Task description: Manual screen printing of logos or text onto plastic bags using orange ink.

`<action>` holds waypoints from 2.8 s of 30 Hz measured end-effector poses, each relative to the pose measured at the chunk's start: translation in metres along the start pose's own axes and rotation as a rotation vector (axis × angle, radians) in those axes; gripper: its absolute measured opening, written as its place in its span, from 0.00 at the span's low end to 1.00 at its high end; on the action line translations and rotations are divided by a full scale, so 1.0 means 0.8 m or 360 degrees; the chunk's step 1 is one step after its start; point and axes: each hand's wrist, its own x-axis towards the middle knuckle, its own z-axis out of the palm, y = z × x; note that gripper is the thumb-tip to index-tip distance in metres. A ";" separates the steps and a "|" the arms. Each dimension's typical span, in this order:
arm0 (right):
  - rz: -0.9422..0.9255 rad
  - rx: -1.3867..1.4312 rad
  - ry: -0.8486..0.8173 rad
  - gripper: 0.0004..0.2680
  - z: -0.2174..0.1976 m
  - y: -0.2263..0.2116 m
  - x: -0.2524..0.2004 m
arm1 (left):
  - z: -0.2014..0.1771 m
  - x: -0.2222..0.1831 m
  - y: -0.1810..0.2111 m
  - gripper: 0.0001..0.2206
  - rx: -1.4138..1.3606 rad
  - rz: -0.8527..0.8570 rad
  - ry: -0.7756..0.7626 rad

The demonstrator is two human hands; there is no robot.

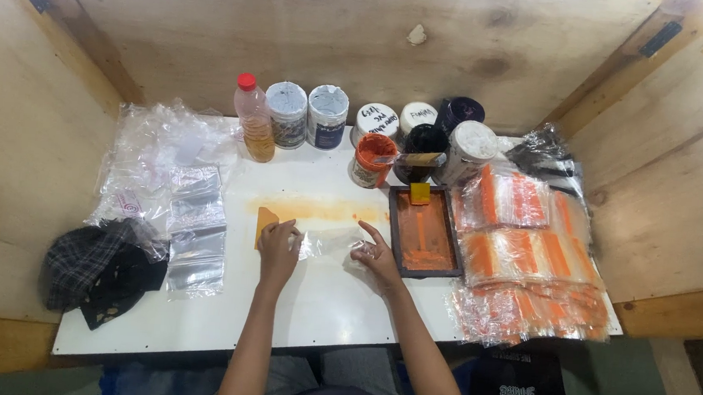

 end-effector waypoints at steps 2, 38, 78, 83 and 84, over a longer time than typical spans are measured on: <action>0.0009 -0.0009 0.0025 0.31 -0.006 0.006 0.003 | -0.019 -0.005 0.002 0.05 -0.0243 0.0003 0.0024; -0.0023 -0.1531 0.0762 0.26 0.003 0.010 0.002 | -0.099 -0.033 -0.022 0.09 -0.0199 -0.0593 0.0470; -0.1230 -0.1670 0.1041 0.26 -0.011 -0.032 -0.075 | 0.154 0.043 0.212 0.25 -0.0134 0.0140 -0.0577; -0.1270 -0.1673 0.1150 0.25 -0.032 -0.037 -0.082 | 0.122 0.035 0.244 0.23 -0.0249 0.0096 -0.0597; -0.1251 -0.1705 0.1194 0.25 -0.037 -0.037 -0.084 | 0.116 0.033 0.246 0.22 -0.0253 0.0109 -0.0575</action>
